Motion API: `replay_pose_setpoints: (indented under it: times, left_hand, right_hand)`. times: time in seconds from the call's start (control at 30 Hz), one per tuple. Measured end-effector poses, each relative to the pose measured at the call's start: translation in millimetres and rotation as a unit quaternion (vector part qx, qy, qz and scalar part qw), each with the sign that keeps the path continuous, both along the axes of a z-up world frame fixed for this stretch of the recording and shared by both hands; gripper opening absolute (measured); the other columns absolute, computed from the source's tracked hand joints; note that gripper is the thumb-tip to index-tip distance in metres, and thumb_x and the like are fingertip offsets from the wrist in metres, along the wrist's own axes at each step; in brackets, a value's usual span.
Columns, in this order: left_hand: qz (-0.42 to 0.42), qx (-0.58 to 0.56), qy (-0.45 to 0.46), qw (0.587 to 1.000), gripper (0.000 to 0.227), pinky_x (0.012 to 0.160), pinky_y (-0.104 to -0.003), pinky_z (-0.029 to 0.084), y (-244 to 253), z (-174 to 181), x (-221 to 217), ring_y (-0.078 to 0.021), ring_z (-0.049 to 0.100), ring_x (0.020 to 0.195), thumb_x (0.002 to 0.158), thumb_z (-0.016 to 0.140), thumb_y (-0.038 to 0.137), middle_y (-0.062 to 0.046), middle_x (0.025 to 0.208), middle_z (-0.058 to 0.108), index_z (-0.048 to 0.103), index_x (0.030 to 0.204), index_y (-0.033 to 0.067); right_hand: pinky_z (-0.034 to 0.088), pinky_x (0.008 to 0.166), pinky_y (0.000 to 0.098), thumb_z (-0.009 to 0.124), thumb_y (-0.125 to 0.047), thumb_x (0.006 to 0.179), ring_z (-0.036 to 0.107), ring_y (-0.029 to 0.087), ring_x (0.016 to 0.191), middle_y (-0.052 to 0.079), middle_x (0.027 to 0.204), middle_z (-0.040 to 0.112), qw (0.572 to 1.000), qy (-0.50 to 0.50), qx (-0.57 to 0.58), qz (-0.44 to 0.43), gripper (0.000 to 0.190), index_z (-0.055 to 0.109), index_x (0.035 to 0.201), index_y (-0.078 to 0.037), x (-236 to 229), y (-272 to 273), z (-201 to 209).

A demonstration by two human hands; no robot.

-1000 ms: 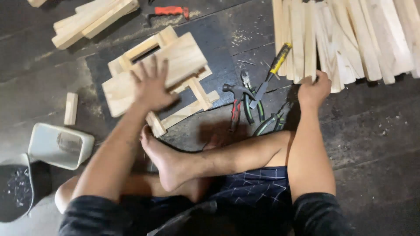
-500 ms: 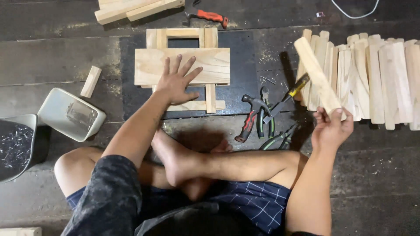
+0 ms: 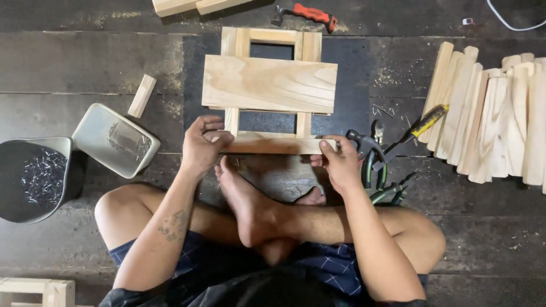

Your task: Assembling a wooden frame by hammering nails into wood pieces and using pliers for adjustments.

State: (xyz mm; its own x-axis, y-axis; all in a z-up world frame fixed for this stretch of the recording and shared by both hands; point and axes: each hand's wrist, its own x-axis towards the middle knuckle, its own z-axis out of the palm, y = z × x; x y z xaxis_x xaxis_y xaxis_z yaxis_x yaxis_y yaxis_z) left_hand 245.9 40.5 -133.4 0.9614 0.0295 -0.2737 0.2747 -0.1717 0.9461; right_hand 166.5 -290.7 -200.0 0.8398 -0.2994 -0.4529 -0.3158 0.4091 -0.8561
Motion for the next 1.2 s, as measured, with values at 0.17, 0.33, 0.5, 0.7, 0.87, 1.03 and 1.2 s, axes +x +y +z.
replay_pose_setpoints:
  times: [0.17, 0.33, 0.5, 0.7, 0.87, 1.03, 1.2]
  left_hand:
    - [0.010, 0.221, -0.033, 0.975, 0.049, 0.085, -0.041, 0.064, 21.7, -47.8, 10.6, -0.0303, 0.073, 0.096, 0.076, 0.093, 0.020, -0.012, 0.100, 0.060, 0.074, 0.120, 0.0115]
    - [-0.022, 0.285, 0.085, 0.955, 0.029, 0.082, -0.041, 0.061, 24.8, -60.5, 14.1, -0.0228, 0.074, 0.089, 0.083, 0.085, 0.042, 0.000, 0.091, 0.069, 0.079, 0.110, 0.0358]
    - [-0.103, 0.209, 0.115, 0.966, 0.042, 0.099, -0.043, 0.056, 25.8, -35.8, 15.2, -0.0258, 0.074, 0.114, 0.081, 0.076, 0.028, 0.000, 0.106, 0.082, 0.075, 0.124, 0.0253]
    - [-0.131, 0.239, 0.084, 0.958, 0.041, 0.103, -0.055, 0.053, 20.1, -10.6, 21.8, -0.0375, 0.071, 0.117, 0.090, 0.072, 0.025, -0.007, 0.109, 0.082, 0.069, 0.131, 0.0185]
    - [-0.098, 0.230, 0.106, 0.962, 0.042, 0.104, -0.055, 0.054, 19.2, -24.4, 17.0, -0.0383, 0.071, 0.115, 0.089, 0.074, 0.030, -0.006, 0.111, 0.081, 0.067, 0.130, 0.0210]
    - [-0.089, 0.228, 0.117, 0.962, 0.041, 0.100, -0.055, 0.055, 16.8, -20.7, 20.8, -0.0357, 0.073, 0.112, 0.091, 0.073, 0.028, -0.005, 0.108, 0.082, 0.066, 0.131, 0.0223]
    - [-0.089, 0.210, 0.109, 0.968, 0.037, 0.091, -0.050, 0.058, 15.3, -18.0, 12.2, -0.0326, 0.076, 0.101, 0.089, 0.073, 0.025, -0.002, 0.101, 0.083, 0.069, 0.125, 0.0207]
  right_hand:
    - [0.061, 0.067, 0.0365, 0.084, -0.023, 0.093, 0.077, 0.025, 0.078, 0.014, 0.092, 0.075, 0.953, 0.051, -0.285, 0.086, 0.038, 0.071, 0.126, -0.008, 17.4, 9.9, -6.1]
    - [0.055, 0.087, 0.0353, 0.087, -0.012, 0.087, 0.072, 0.022, 0.096, 0.014, 0.105, 0.078, 0.952, 0.020, -0.290, 0.099, 0.050, 0.068, 0.132, -0.007, 16.8, 8.2, -2.1]
    - [0.047, 0.085, 0.0230, 0.086, -0.009, 0.087, 0.063, 0.009, 0.093, 0.004, 0.107, 0.080, 0.951, 0.020, -0.290, 0.101, 0.040, 0.067, 0.122, -0.011, 16.7, 5.8, 0.9]
    - [0.052, 0.086, 0.0273, 0.085, -0.004, 0.091, 0.066, 0.012, 0.094, 0.009, 0.105, 0.079, 0.962, 0.002, -0.267, 0.051, 0.033, 0.064, 0.115, -0.008, 15.8, 12.6, -6.1]
    - [0.051, 0.086, 0.0267, 0.088, -0.004, 0.088, 0.065, 0.010, 0.094, 0.010, 0.106, 0.079, 0.959, -0.003, -0.279, 0.056, 0.035, 0.064, 0.114, -0.006, 16.1, 13.3, 0.8]
    - [0.048, 0.086, 0.0212, 0.091, -0.007, 0.085, 0.064, 0.005, 0.092, 0.006, 0.104, 0.080, 0.952, -0.010, -0.297, 0.070, 0.037, 0.065, 0.111, -0.009, 17.4, 9.1, -3.7]
    - [0.050, 0.093, 0.0291, 0.088, -0.002, 0.089, 0.069, 0.015, 0.099, 0.014, 0.105, 0.078, 0.949, -0.038, -0.306, 0.070, 0.037, 0.061, 0.114, -0.005, 13.1, 3.3, -7.8]
